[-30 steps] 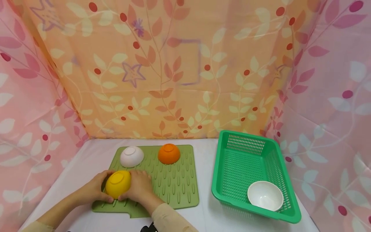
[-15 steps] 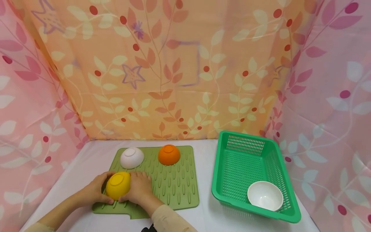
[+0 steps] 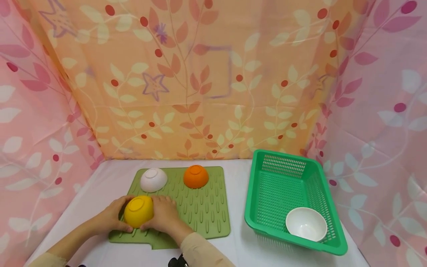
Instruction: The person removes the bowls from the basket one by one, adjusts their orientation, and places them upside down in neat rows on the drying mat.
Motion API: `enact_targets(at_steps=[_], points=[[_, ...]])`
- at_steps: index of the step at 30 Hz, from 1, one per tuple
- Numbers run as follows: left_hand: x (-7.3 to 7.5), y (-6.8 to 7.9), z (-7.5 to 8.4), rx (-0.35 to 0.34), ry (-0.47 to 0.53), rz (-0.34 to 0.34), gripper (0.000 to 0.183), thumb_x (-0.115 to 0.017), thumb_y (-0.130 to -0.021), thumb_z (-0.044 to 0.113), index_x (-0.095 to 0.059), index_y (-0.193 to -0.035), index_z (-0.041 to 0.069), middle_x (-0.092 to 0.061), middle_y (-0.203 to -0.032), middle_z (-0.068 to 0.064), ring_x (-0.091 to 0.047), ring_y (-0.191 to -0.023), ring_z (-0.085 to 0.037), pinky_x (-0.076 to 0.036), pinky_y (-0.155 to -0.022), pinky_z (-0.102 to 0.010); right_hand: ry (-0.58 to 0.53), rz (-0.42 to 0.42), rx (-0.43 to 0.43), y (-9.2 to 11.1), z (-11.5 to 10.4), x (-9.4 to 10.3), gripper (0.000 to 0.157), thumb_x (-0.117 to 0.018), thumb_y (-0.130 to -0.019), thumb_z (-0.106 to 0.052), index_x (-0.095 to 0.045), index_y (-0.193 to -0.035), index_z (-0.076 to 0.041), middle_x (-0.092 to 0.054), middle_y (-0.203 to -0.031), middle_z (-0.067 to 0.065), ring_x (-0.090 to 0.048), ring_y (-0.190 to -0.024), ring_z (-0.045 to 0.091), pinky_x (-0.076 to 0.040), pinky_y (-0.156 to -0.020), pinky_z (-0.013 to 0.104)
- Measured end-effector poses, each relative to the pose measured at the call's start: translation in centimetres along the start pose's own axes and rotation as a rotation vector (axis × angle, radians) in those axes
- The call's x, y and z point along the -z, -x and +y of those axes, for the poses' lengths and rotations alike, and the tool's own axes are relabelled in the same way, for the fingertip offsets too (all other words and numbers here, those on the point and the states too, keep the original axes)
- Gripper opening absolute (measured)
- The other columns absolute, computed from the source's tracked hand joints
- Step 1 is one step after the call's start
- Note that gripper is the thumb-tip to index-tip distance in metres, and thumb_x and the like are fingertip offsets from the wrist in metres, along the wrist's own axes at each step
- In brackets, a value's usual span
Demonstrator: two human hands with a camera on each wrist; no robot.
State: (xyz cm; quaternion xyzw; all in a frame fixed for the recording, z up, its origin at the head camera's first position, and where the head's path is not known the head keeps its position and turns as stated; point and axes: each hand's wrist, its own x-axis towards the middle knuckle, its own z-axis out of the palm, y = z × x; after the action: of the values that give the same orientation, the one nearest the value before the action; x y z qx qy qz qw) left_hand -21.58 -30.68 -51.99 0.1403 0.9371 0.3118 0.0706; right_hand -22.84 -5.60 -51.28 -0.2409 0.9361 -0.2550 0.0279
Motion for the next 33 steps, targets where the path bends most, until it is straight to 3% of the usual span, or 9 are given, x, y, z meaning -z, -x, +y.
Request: enact_targets(at_steps=[6,14,19,26,33], points=[[0.0,-0.1,-0.1,-0.008,-0.002,-0.002,0.115,-0.097,-0.062,0.048,-0.038,-0.15,0.004,-0.049,-0.146,-0.02,-0.044,-0.132,-0.044,-0.033,-0.108,-0.073,-0.09,-0.078,0.038,0.4,0.9,1.3,0.094,-0.089,-0.073,-0.056,-0.049,-0.15,-0.019,-0.057,-0.146,-0.006,-0.051,-0.133,0.016,-0.04,-0.113,0.039],[-0.1,-0.1,0.0,0.005,0.02,-0.02,0.115,-0.097,-0.063,0.047,-0.037,-0.152,0.004,-0.048,-0.147,-0.021,-0.043,-0.133,-0.044,-0.031,-0.108,-0.074,-0.171,-0.122,0.047,1.0,0.9,2.8,0.087,-0.087,-0.081,-0.045,-0.047,-0.153,-0.015,-0.054,-0.15,-0.001,-0.049,-0.139,0.018,-0.042,-0.114,0.039],[0.0,-0.1,0.1,0.0,0.017,-0.025,0.114,-0.096,-0.064,0.048,-0.037,-0.152,0.005,-0.048,-0.148,-0.02,-0.044,-0.133,-0.043,-0.032,-0.108,-0.074,-0.155,-0.115,0.08,1.7,0.9,3.9,0.086,-0.086,-0.082,-0.044,-0.047,-0.153,-0.015,-0.053,-0.151,0.0,-0.051,-0.138,0.017,-0.045,-0.112,0.037],[0.0,-0.1,0.3,0.01,0.005,-0.026,0.113,-0.096,-0.063,0.049,-0.038,-0.151,0.006,-0.048,-0.148,-0.02,-0.044,-0.133,-0.043,-0.032,-0.108,-0.074,-0.053,-0.074,0.125,2.5,1.1,5.7,0.086,-0.084,-0.084,-0.043,-0.044,-0.155,-0.015,-0.05,-0.154,0.0,-0.046,-0.144,0.021,-0.041,-0.116,0.04],[-0.1,-0.1,0.2,0.015,0.003,-0.02,0.114,-0.097,-0.061,0.048,-0.039,-0.151,0.007,-0.049,-0.148,-0.019,-0.044,-0.133,-0.041,-0.032,-0.108,-0.074,-0.115,-0.054,0.135,4.2,1.3,8.8,0.084,-0.082,-0.086,-0.047,-0.043,-0.156,-0.02,-0.05,-0.154,-0.001,-0.046,-0.143,0.022,-0.043,-0.114,0.045]])
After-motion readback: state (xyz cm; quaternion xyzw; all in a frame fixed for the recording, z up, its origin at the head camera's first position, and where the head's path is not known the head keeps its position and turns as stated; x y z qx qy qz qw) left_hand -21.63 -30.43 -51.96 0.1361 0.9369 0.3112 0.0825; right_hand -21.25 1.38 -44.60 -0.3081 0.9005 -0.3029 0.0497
